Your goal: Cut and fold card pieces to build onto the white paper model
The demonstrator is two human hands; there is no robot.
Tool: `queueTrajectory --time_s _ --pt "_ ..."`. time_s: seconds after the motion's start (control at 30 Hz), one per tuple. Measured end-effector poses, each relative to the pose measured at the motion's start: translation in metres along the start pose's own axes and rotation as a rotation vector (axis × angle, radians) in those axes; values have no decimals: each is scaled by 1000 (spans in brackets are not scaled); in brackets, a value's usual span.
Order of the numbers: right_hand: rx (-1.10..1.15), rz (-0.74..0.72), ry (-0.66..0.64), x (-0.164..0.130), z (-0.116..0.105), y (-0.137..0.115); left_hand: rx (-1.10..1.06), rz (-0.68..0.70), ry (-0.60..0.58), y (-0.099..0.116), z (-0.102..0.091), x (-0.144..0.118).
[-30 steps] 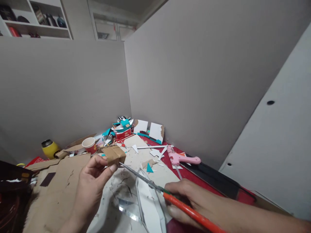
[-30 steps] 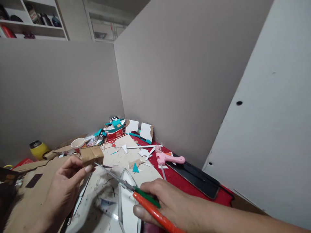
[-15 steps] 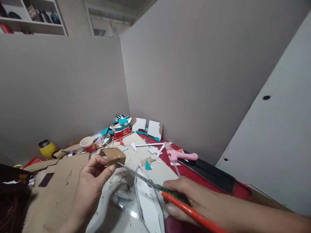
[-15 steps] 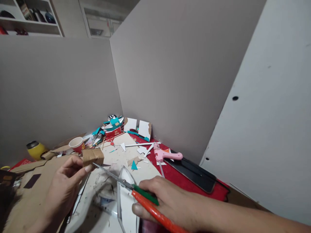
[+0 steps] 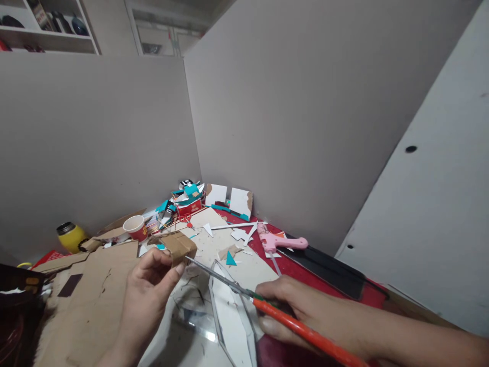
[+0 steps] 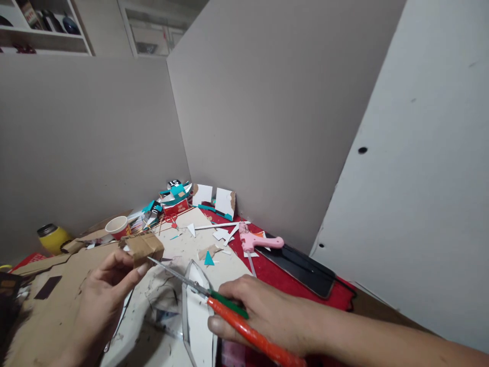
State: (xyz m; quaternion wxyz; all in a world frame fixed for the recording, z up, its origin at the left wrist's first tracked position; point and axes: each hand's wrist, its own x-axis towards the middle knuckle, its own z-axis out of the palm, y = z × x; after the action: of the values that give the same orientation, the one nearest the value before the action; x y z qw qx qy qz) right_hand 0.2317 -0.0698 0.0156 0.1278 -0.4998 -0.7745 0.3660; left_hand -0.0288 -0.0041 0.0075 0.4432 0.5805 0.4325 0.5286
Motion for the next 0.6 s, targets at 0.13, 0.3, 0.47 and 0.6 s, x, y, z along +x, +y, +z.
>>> queueTrajectory --time_s 0.13,0.3,0.47,0.6 --pt "-189 36 109 0 2 2 -87 -56 -32 0 -2 3" --pt "-321 60 145 3 2 2 -47 -39 -10 1 3 1" --pt "-171 -8 46 10 2 4 80 37 90 5 9 -4" --pt "-242 -28 140 15 7 8 -144 -66 -1 6 6 0"
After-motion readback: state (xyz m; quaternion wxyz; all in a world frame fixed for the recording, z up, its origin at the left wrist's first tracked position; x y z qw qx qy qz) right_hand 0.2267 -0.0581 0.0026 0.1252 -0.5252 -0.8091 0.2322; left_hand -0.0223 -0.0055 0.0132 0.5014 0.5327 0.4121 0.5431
